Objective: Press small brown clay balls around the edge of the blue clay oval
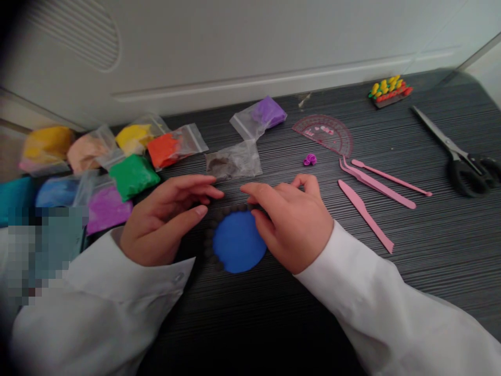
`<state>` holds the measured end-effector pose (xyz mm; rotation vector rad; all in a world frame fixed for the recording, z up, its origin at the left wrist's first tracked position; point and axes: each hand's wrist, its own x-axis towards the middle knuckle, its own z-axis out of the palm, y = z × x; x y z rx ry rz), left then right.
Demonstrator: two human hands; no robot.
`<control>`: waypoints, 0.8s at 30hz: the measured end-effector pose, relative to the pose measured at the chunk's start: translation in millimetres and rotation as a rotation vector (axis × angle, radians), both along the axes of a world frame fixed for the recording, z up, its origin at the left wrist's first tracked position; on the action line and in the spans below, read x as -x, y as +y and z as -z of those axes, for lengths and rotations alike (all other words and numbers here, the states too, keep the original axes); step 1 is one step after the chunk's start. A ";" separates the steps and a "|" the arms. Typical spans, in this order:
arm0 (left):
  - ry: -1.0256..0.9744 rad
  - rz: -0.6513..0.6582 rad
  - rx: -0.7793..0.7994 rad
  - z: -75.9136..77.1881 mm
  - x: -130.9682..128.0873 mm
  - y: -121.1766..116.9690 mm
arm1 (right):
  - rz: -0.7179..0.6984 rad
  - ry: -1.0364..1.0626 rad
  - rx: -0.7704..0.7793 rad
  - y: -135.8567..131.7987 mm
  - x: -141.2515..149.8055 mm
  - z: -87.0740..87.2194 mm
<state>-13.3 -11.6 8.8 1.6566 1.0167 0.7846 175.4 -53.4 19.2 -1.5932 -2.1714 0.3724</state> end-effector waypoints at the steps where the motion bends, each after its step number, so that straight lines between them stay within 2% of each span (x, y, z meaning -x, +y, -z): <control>1: -0.018 -0.011 0.011 0.5 -0.1 0.1 | -0.002 -0.003 -0.001 -0.2 0.0 0.2; 13: 0.090 0.051 -0.033 -0.4 2.1 1.6 | -0.024 -0.027 0.014 0.0 1.7 0.0; 24: 0.087 0.041 -0.058 0.6 3.4 2.2 | -0.043 -0.091 0.042 -0.5 -0.3 -2.2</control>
